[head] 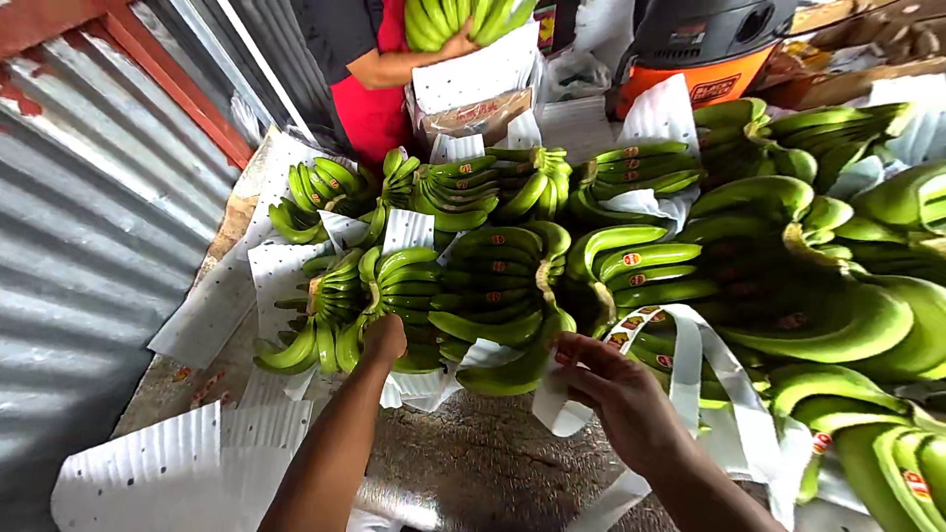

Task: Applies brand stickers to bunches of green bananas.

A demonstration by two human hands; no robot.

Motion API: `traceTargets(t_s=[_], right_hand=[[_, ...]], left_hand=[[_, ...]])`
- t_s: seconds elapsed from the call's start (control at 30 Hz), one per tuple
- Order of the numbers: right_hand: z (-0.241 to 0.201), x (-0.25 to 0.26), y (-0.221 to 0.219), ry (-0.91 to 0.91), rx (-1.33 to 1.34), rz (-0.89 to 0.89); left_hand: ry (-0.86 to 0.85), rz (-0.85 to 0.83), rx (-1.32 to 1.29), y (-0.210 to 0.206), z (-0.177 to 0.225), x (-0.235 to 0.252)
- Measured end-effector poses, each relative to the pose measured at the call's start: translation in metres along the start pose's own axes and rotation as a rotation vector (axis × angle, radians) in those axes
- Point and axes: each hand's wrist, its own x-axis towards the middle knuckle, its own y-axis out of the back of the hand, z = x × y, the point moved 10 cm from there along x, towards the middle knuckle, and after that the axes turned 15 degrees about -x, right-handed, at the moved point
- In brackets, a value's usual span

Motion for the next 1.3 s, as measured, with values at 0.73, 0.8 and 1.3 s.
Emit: traceTargets(t_s=[0.73, 0.8, 1.3], right_hand=[[0.010, -0.009, -0.026, 0.012, -0.020, -0.018], [0.007, -0.010, -0.024, 0.014, -0.022, -0.015], [0.008, -0.017, -0.012, 0.028, -0.047, -0.003]], left_hand=[[-0.444, 0.097, -0.003, -0.077, 0.030, -0.019], [-0.467, 0.111, 0.043, -0.085, 0.029, -0.024], [-0.695, -0.655, 0.050, -0.176, -0.026, -0.174]])
